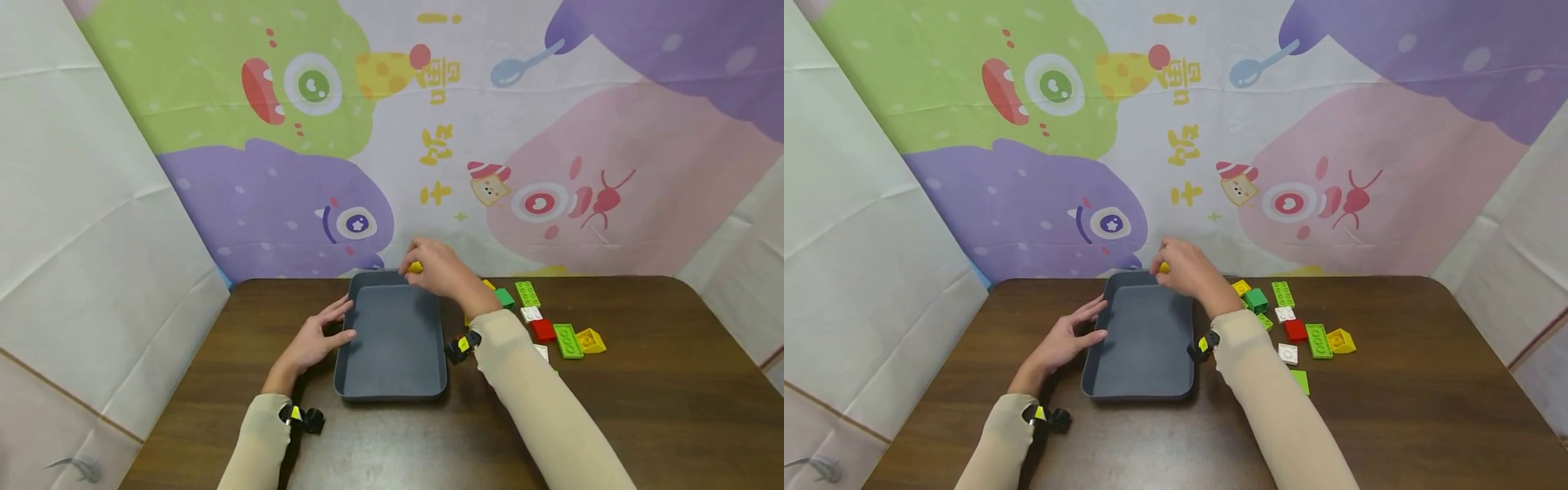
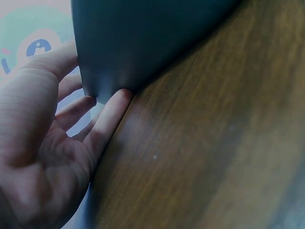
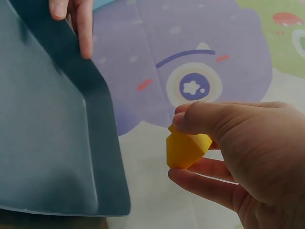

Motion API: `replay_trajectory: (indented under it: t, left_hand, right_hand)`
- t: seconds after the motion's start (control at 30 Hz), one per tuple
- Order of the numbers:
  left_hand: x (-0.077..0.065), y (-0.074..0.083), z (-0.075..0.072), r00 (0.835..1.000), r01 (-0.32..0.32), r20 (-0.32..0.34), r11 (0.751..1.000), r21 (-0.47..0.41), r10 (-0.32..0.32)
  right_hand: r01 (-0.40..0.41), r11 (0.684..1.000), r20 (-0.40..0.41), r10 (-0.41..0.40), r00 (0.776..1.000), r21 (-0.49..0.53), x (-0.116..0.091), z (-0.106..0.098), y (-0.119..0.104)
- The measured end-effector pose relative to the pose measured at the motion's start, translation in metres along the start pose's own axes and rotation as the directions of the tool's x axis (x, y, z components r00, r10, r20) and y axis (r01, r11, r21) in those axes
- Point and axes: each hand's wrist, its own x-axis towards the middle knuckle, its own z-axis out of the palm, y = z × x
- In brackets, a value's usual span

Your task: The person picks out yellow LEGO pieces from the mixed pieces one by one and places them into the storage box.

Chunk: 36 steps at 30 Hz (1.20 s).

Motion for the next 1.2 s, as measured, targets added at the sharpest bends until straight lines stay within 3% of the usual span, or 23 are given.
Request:
replay_trajectory:
  t: [0.17,0.43,0.57,0.73,1.0,1.2]
  left_hand:
    - [-0.001,0.000,0.000,1.000,0.006,0.009,0.999,-0.053,-0.006]
    - [0.001,-0.003,-0.001,1.000,-0.028,0.004,1.000,-0.004,0.028]
    - [0.004,-0.012,-0.002,0.998,-0.061,0.007,0.997,-0.036,0.062]
    - [0.002,-0.015,-0.004,0.995,-0.098,-0.008,0.995,-0.008,0.098]
    - [-0.002,-0.001,-0.002,1.000,-0.003,0.020,0.999,-0.035,0.004]
    - [-0.002,-0.003,-0.002,1.000,-0.005,0.016,0.999,-0.033,0.005]
  right_hand:
    - [-0.015,1.000,0.015,0.015,1.000,-0.003,0.003,0.005,0.003]
    - [-0.082,0.997,0.042,0.082,0.996,0.003,0.010,0.011,0.003]
    - [-0.078,0.997,0.056,0.079,0.995,-0.023,0.016,0.015,0.002]
    - [-0.075,0.997,0.054,0.077,0.996,-0.034,0.019,0.023,0.001]
    - [-0.132,0.991,0.029,0.132,0.991,-0.024,0.011,0.044,0.003]
    - [-0.178,0.984,0.056,0.179,0.982,-0.023,0.009,0.051,0.002]
